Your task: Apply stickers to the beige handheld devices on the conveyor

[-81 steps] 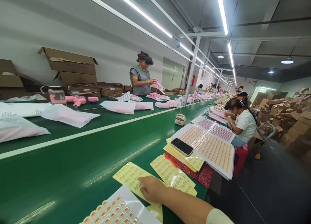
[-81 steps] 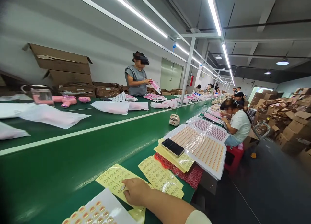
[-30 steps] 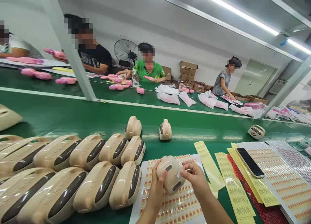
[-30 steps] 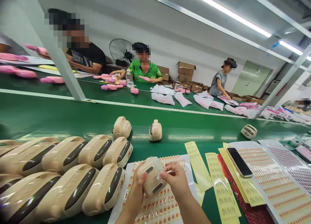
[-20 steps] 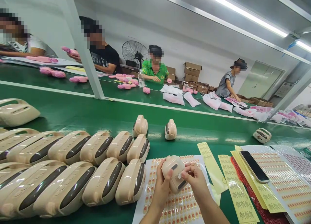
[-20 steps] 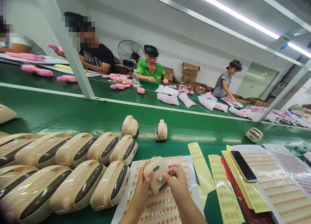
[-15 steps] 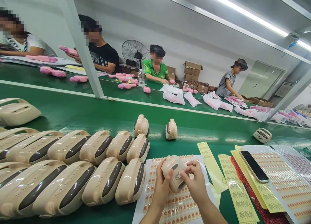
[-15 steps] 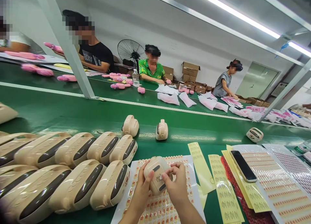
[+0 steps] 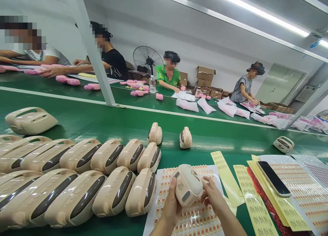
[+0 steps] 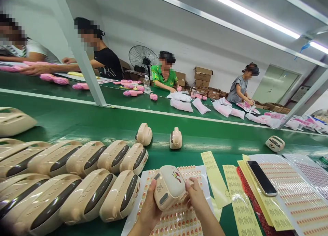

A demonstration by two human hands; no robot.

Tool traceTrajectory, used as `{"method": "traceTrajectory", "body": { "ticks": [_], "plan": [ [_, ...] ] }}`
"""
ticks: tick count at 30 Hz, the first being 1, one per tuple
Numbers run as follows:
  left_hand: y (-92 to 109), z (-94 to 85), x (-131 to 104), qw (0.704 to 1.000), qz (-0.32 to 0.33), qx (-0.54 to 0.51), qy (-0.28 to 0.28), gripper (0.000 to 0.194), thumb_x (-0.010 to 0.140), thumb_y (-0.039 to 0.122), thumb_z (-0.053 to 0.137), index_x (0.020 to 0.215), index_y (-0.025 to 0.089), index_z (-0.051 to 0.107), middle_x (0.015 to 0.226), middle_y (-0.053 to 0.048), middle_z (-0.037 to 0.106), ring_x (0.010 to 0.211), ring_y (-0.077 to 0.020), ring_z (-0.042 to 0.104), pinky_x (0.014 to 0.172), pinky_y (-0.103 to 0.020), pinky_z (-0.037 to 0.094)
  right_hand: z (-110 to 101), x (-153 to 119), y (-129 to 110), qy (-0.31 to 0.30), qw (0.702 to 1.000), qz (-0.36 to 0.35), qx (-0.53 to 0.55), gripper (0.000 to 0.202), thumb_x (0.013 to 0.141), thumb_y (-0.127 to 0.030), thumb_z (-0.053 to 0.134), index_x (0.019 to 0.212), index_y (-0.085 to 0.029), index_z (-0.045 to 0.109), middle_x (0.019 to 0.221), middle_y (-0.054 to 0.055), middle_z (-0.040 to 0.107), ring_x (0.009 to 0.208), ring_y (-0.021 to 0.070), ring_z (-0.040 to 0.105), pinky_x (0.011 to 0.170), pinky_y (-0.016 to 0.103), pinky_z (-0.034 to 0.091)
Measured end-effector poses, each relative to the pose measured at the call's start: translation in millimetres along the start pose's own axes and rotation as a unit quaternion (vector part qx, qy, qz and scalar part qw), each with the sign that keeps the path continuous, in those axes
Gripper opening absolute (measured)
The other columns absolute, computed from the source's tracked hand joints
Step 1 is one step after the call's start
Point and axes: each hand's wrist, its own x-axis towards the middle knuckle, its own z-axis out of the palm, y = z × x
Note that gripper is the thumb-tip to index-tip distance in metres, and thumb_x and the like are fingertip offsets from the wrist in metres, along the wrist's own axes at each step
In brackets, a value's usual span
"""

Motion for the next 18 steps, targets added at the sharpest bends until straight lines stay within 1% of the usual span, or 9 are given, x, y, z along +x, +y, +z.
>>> {"method": "traceTrajectory", "body": {
  "ticks": [2, 3, 4, 6, 8, 10, 12, 15, 18],
  "plan": [
    [-9.2, -2.5, 0.4, 0.999, 0.020, 0.028, -0.038, 0.060, 0.062, 0.062, 0.060, 0.099, 0.015, 0.060, 0.096, -0.013, 0.068, 0.101, -0.0333, 0.058, 0.084, -0.042, 0.046, -0.7, 5.6, -0.4, -0.044, 0.997, 0.055, 0.011, 0.054, 0.066, -0.056, 0.052, 0.104, -0.019, 0.049, 0.046, -0.008, 0.044, 0.028, 0.0064, 0.034, 0.030, 0.017, 0.018],
    [-15.2, -4.3, 1.6, 0.997, 0.038, 0.046, -0.051, 0.062, 0.056, 0.058, 0.068, 0.100, 0.016, 0.059, 0.097, -0.013, 0.068, 0.101, -0.0337, 0.057, 0.085, -0.042, 0.045, -2.9, 8.4, -4.2, -0.040, 0.998, 0.052, 0.014, 0.054, 0.066, -0.056, 0.051, 0.106, -0.019, 0.048, 0.044, -0.010, 0.042, 0.027, 0.0054, 0.031, 0.030, 0.016, 0.017],
    [-21.6, -6.5, 3.6, 0.994, 0.059, 0.063, -0.059, 0.069, 0.048, 0.052, 0.075, 0.104, 0.017, 0.056, 0.100, -0.013, 0.066, 0.102, -0.0337, 0.056, 0.086, -0.042, 0.044, -6.7, 11.7, -10.6, -0.018, 0.999, 0.031, 0.012, 0.056, 0.067, -0.055, 0.051, 0.109, -0.018, 0.047, 0.044, -0.010, 0.041, 0.027, 0.0053, 0.030, 0.029, 0.016, 0.017],
    [-34.5, -11.6, 10.0, 0.988, 0.093, 0.106, -0.066, 0.091, 0.037, 0.043, 0.083, 0.117, 0.021, 0.047, 0.110, -0.013, 0.061, 0.105, -0.0324, 0.054, 0.088, -0.041, 0.042, -17.5, 20.9, -31.1, 0.052, 0.997, -0.055, -0.016, 0.061, 0.069, -0.054, 0.049, 0.118, -0.019, 0.040, 0.051, -0.008, 0.047, 0.030, 0.0072, 0.035, 0.030, 0.017, 0.023],
    [-45.1, -17.1, 18.3, 0.973, 0.114, 0.189, -0.060, 0.097, 0.043, 0.048, 0.079, 0.126, 0.022, 0.037, 0.114, -0.014, 0.055, 0.105, -0.0295, 0.053, 0.088, -0.039, 0.042, -28.5, 35.4, -58.5, 0.143, 0.970, -0.160, -0.109, 0.062, 0.076, -0.047, 0.044, 0.129, -0.018, 0.030, 0.064, -0.003, 0.055, 0.041, 0.0123, 0.049, 0.037, 0.021, 0.035],
    [-51.7, -21.9, 26.4, 0.950, 0.127, 0.280, -0.049, 0.082, 0.054, 0.053, 0.070, 0.123, 0.020, 0.041, 0.106, -0.013, 0.056, 0.100, -0.0271, 0.055, 0.084, -0.038, 0.044, -34.5, 55.9, -87.2, 0.219, 0.919, -0.215, -0.249, 0.061, 0.082, -0.036, 0.038, 0.136, -0.014, 0.019, 0.085, 0.006, 0.062, 0.066, 0.0194, 0.061, 0.054, 0.027, 0.045],
    [-54.4, -25.1, 32.2, 0.935, 0.130, 0.326, -0.044, 0.064, 0.058, 0.052, 0.067, 0.111, 0.019, 0.051, 0.095, -0.011, 0.058, 0.093, -0.0259, 0.056, 0.077, -0.036, 0.046, -34.9, 81.2, -110.8, 0.254, 0.879, -0.204, -0.348, 0.062, 0.084, -0.027, 0.035, 0.139, -0.011, 0.013, 0.111, 0.014, 0.057, 0.090, 0.0250, 0.060, 0.069, 0.031, 0.046],
    [-54.1, -26.5, 35.2, 0.929, 0.135, 0.341, -0.044, 0.046, 0.059, 0.049, 0.066, 0.095, 0.021, 0.058, 0.089, -0.009, 0.060, 0.087, -0.0251, 0.057, 0.069, -0.034, 0.047, -32.2, 120.4, -129.3, 0.262, 0.868, -0.178, -0.381, 0.062, 0.084, -0.021, 0.035, 0.140, -0.011, 0.010, 0.132, 0.018, 0.042, 0.100, 0.0278, 0.057, 0.074, 0.033, 0.044],
    [-53.2, -25.6, 34.6, 0.926, 0.143, 0.347, -0.044, 0.040, 0.059, 0.048, 0.066, 0.088, 0.020, 0.060, 0.088, -0.009, 0.062, 0.085, -0.0253, 0.058, 0.066, -0.033, 0.047, -33.9, 149.7, -131.8, 0.249, 0.867, -0.153, -0.403, 0.065, 0.083, -0.019, 0.040, 0.140, -0.010, 0.011, 0.124, 0.019, 0.050, 0.096, 0.0277, 0.060, 0.074, 0.034, 0.044]
  ]
}}
